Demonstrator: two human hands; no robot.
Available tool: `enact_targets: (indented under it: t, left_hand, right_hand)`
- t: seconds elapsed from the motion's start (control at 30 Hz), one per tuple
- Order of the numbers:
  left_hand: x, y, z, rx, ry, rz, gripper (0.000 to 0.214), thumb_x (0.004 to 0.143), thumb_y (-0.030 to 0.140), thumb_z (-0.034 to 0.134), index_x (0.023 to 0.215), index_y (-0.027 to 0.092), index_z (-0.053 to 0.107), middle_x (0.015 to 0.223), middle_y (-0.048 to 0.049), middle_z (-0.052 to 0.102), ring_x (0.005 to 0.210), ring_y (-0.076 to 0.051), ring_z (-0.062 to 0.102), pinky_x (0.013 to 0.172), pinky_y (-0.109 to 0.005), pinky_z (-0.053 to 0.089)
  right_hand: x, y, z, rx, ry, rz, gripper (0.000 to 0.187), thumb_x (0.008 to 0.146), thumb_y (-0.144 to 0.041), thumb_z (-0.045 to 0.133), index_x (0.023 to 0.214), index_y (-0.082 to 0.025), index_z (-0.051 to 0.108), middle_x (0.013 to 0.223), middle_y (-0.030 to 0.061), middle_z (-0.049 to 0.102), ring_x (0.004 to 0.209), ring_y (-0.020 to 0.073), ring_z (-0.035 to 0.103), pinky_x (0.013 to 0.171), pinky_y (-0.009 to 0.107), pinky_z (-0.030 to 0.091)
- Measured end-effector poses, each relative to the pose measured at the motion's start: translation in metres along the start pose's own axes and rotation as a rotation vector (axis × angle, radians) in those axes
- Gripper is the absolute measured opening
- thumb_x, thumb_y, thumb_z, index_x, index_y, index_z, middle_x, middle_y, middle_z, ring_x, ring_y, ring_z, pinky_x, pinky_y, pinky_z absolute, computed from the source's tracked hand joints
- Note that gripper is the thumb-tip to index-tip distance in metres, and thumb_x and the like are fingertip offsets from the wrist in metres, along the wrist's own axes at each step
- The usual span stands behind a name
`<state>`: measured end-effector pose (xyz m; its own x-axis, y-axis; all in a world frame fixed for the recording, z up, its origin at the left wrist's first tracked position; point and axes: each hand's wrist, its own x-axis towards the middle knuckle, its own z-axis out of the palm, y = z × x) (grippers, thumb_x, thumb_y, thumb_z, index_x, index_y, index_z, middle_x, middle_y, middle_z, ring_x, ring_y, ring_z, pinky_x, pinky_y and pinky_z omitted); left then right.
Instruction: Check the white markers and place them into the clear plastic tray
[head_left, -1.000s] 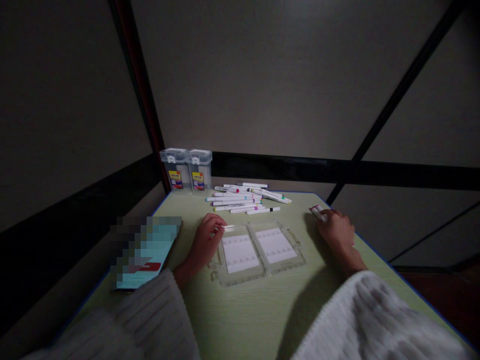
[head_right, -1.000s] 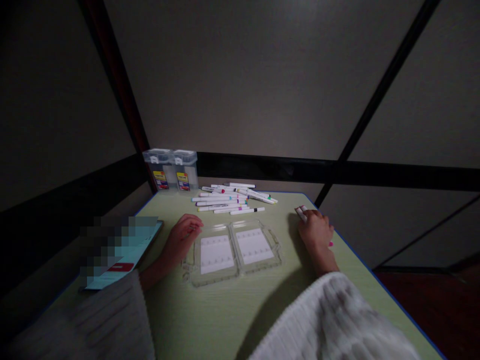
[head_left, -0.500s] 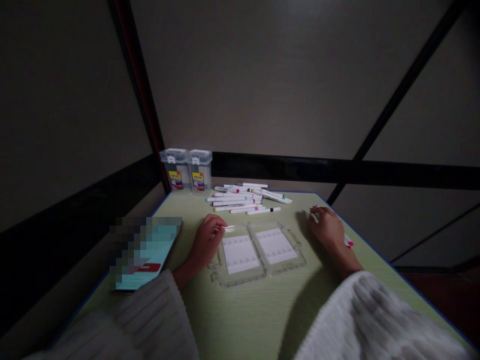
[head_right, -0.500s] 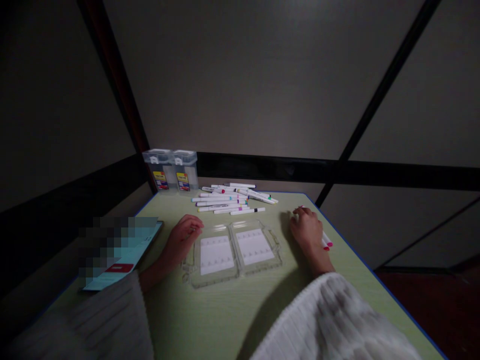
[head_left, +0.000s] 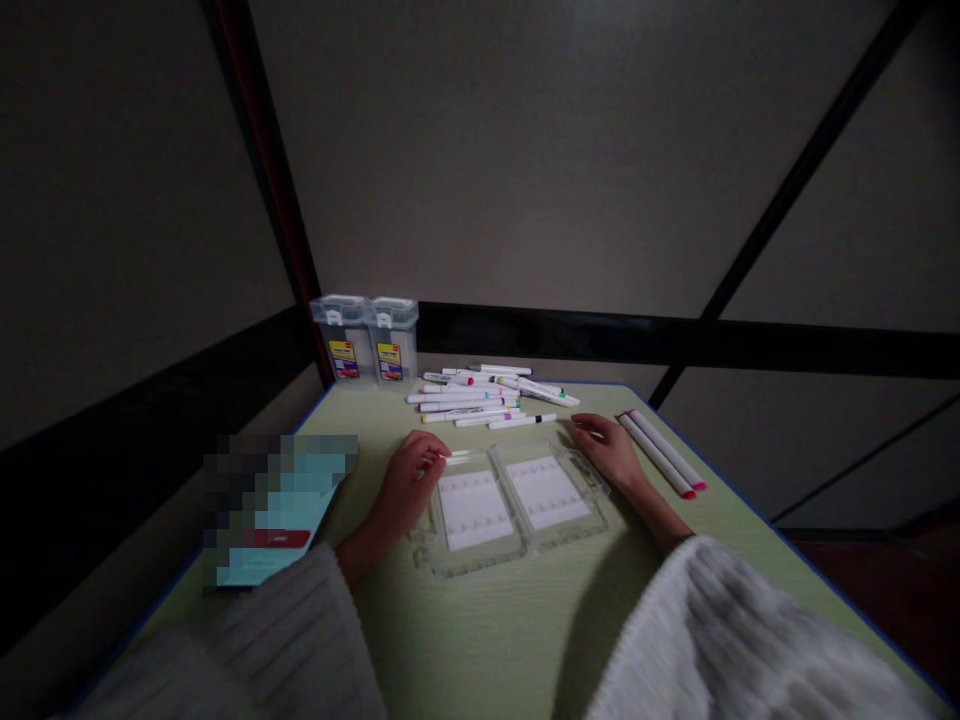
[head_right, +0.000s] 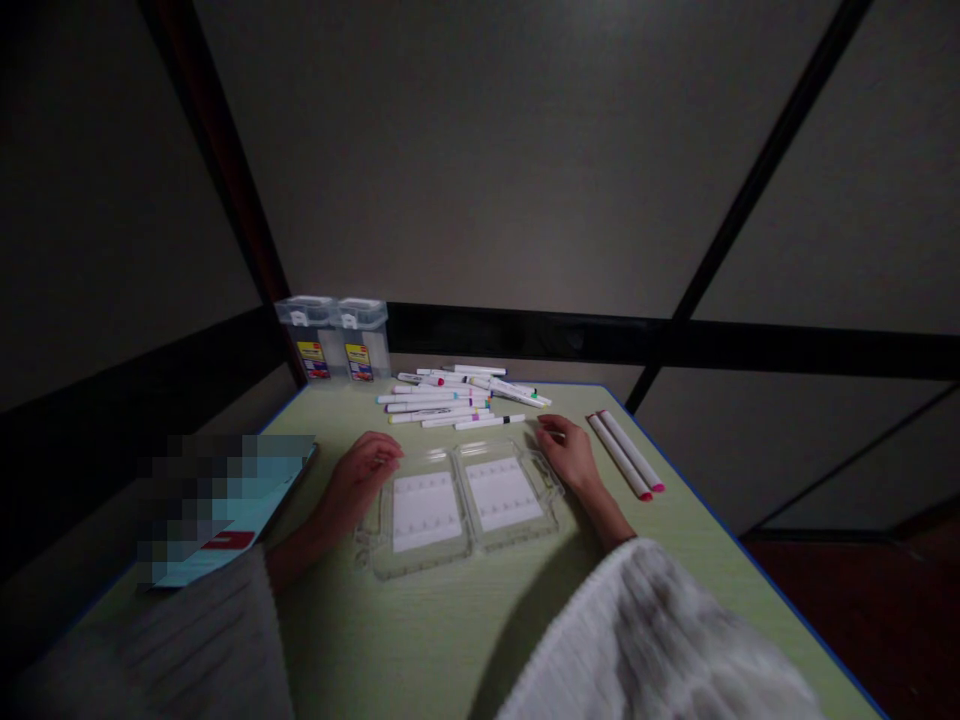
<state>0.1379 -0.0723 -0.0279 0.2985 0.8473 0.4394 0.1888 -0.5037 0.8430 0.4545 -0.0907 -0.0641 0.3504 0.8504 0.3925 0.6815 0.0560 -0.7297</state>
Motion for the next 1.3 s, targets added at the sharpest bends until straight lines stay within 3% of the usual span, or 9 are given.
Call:
enact_targets:
  t: [0.17, 0.33, 0.47, 0.9, 1.13, 1.3]
  left_hand:
    - [0.001, 0.000, 0.001, -0.002, 0.010, -0.015, 0.008, 0.070, 0.013, 0.050, 0.069, 0.016, 0.057, 0.082, -0.0021, 0.053, 0.072, -0.013, 0.053, 0.061, -0.024, 0.043]
    - [0.000, 0.006, 0.000, -0.001, 0.019, -0.041, 0.009, 0.070, 0.013, 0.049, 0.067, 0.016, 0.056, 0.080, -0.0021, 0.053, 0.071, -0.013, 0.053, 0.061, -0.023, 0.042]
    - [-0.001, 0.008, -0.001, -0.009, 0.021, -0.028, 0.009, 0.071, 0.014, 0.049, 0.066, 0.016, 0.056, 0.080, -0.0020, 0.053, 0.071, -0.013, 0.052, 0.060, -0.023, 0.042]
    - [0.000, -0.004, 0.001, -0.034, 0.017, -0.028, 0.008, 0.072, 0.014, 0.050, 0.067, 0.016, 0.057, 0.080, -0.0017, 0.052, 0.071, -0.012, 0.052, 0.059, -0.022, 0.042]
    - [0.000, -0.008, 0.001, -0.026, 0.018, -0.022, 0.009, 0.072, 0.013, 0.050, 0.069, 0.016, 0.058, 0.082, -0.0022, 0.053, 0.074, -0.013, 0.053, 0.062, -0.023, 0.043]
    - [0.000, -0.011, 0.000, -0.026, 0.013, -0.006, 0.009, 0.072, 0.014, 0.050, 0.070, 0.017, 0.057, 0.081, -0.0017, 0.053, 0.075, -0.013, 0.052, 0.062, -0.022, 0.042]
  right_hand:
    - [0.012, 0.002, 0.007, 0.061, -0.015, -0.024, 0.032, 0.078, -0.030, 0.052, 0.099, -0.011, 0.066, 0.102, 0.0145, 0.068, 0.090, 0.0239, 0.064, 0.076, 0.033, 0.051]
    - [0.027, 0.004, 0.020, 0.075, -0.092, -0.043, 0.035, 0.077, -0.027, 0.052, 0.105, -0.011, 0.065, 0.086, 0.0111, 0.072, 0.072, 0.0219, 0.066, 0.062, 0.031, 0.051]
    - [0.037, 0.005, 0.027, 0.074, -0.156, -0.085, 0.030, 0.074, -0.025, 0.056, 0.099, -0.015, 0.069, 0.089, 0.0082, 0.072, 0.071, 0.0198, 0.064, 0.065, 0.030, 0.049]
    - [0.039, 0.010, 0.023, 0.061, -0.213, -0.123, 0.027, 0.064, -0.030, 0.065, 0.083, -0.012, 0.071, 0.060, 0.0051, 0.066, 0.049, 0.0145, 0.052, 0.046, 0.024, 0.039]
    - [0.038, 0.003, 0.021, 0.098, -0.272, -0.163, 0.021, 0.063, -0.033, 0.065, 0.072, -0.016, 0.071, 0.072, 0.0063, 0.070, 0.056, 0.0160, 0.054, 0.052, 0.026, 0.041]
    - [0.037, -0.001, 0.018, 0.130, -0.305, -0.164, 0.023, 0.063, -0.038, 0.064, 0.066, -0.015, 0.068, 0.069, 0.0049, 0.067, 0.058, 0.0158, 0.053, 0.056, 0.027, 0.041]
